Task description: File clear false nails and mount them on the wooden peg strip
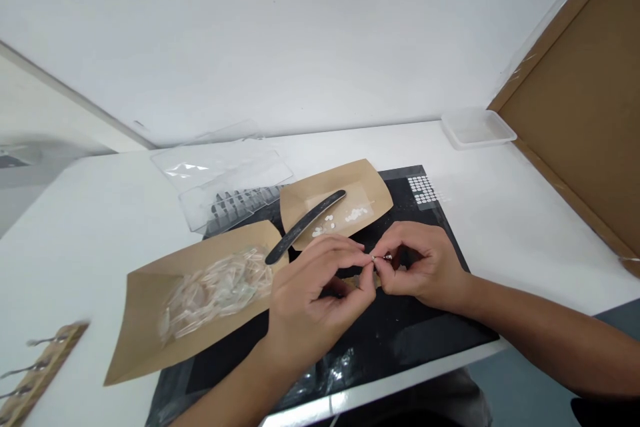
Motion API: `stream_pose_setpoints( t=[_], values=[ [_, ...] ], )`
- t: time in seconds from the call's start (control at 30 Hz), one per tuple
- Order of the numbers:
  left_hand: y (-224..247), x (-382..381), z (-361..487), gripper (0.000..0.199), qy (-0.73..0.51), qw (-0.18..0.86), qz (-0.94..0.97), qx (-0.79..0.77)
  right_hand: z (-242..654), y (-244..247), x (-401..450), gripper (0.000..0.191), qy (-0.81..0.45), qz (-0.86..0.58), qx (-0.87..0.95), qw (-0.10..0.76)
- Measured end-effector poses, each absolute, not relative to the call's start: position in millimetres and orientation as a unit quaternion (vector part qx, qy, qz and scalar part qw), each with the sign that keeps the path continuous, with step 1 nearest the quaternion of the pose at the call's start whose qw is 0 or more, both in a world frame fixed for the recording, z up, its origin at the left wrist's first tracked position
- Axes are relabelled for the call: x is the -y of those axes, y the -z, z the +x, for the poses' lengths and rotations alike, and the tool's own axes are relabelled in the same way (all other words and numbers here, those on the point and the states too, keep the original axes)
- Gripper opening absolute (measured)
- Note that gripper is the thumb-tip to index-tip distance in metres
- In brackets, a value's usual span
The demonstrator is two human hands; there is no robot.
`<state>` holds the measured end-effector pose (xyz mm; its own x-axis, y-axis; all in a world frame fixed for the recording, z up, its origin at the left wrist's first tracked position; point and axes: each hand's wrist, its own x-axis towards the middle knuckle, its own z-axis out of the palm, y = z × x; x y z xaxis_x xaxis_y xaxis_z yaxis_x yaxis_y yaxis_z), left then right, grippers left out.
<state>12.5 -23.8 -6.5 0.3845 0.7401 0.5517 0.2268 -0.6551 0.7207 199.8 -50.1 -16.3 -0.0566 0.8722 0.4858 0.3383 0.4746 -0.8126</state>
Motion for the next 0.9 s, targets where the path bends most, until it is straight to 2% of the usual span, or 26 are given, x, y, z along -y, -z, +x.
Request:
stream_pose_setpoints(
  t=[0.53, 0.9],
  values=[
    [4.5, 27.5, 13.2, 0.012, -0.457, 0.235, 0.795, -0.323, 199.4, 15.9, 51.9, 0.011, -0.260, -0.446, 0.686, 0.512],
    [4.2, 23.1, 10.3, 0.015, -0.453, 0.254, 0.801, -0.297, 200.9, 14.3, 52.7, 0.012, -0.281, -0.442, 0.676, 0.518]
  ],
)
